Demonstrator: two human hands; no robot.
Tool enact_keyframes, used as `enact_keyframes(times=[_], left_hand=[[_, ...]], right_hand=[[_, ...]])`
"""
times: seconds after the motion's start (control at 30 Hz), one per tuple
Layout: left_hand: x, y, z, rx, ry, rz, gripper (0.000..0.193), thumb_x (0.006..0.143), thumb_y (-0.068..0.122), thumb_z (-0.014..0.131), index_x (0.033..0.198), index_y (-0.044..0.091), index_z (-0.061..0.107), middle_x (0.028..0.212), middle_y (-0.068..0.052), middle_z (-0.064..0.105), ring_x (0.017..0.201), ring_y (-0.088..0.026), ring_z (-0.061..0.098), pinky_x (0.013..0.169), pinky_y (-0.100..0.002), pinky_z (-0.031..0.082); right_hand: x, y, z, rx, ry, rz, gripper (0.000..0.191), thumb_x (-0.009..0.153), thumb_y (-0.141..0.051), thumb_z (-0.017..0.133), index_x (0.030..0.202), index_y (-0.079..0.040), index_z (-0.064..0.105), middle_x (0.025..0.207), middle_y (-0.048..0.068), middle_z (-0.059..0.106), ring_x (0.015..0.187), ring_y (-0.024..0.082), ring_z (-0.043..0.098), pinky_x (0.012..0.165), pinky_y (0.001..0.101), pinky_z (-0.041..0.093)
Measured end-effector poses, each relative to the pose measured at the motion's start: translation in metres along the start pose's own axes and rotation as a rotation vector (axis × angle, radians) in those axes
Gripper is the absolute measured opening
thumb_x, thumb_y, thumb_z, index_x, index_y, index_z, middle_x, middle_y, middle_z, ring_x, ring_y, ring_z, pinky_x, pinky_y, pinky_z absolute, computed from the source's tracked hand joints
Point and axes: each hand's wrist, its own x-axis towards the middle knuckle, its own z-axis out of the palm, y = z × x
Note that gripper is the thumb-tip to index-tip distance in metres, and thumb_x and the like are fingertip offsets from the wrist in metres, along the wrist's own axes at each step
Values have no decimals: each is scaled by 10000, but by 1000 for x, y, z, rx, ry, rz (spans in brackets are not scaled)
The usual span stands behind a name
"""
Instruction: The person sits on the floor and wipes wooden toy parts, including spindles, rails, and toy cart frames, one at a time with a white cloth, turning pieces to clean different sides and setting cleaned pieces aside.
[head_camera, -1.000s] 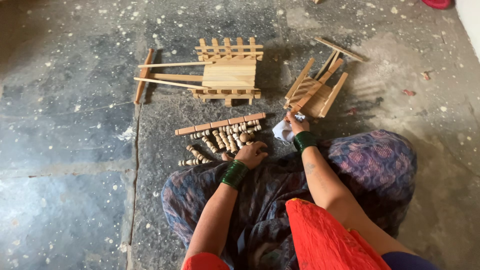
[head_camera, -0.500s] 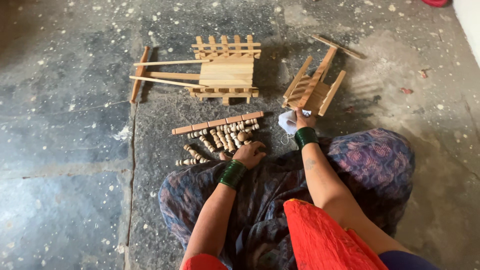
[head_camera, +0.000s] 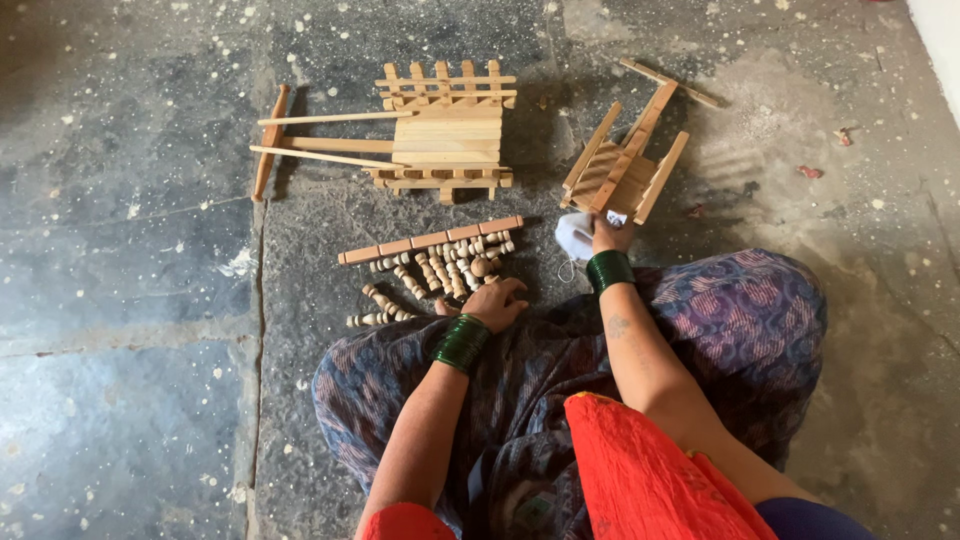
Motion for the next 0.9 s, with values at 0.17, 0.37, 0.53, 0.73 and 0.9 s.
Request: enact_keyframes(times=[0.17,0.37,0.53,0.73,0.9], left_hand=[[2,6,-2,134,-41,-65,453,889,360,712,1295,171,640,1132,-139,719,1068,-332,680,900,-457,540],[-1,7,5,260,-160,-174,527,893,452,689,1341,188,608,1287,-165,659,1200,-355,625,978,-498,511],[1,5,9,269,-185,-188,548,888,480,692,1336,172,621,1226,-171,703,1169,-352,662,978,-500,526],[8,8,16,324,-196,-241,644,929,476,699,1365,21,564,1182,-225,708,1106,-365,703,917,-505,572],[11,3,23,301,-190,-111,486,895,461,677,1250,131,670,1207,-166,710,1153,-352,673,966,-512,535]], right_hand=[[-24,25,-3,-793,-289,-273,297,975,-310,857,1072,-78,698,932,52,775,808,148,711,723,291,548],[-52,31,43,-527,-418,-329,322,900,-280,816,1066,-99,608,900,59,707,803,206,678,720,340,569],[-75,15,84,-692,-641,-1083,368,773,-28,773,1088,-87,592,1068,134,634,1017,322,625,876,427,528],[-69,33,92,-975,-954,-1285,379,818,-48,762,1153,-126,603,1176,112,597,1126,335,609,951,451,535],[-46,53,88,-1323,-998,-1066,500,777,-189,782,1251,-158,626,1204,99,608,1141,336,580,926,483,491]])
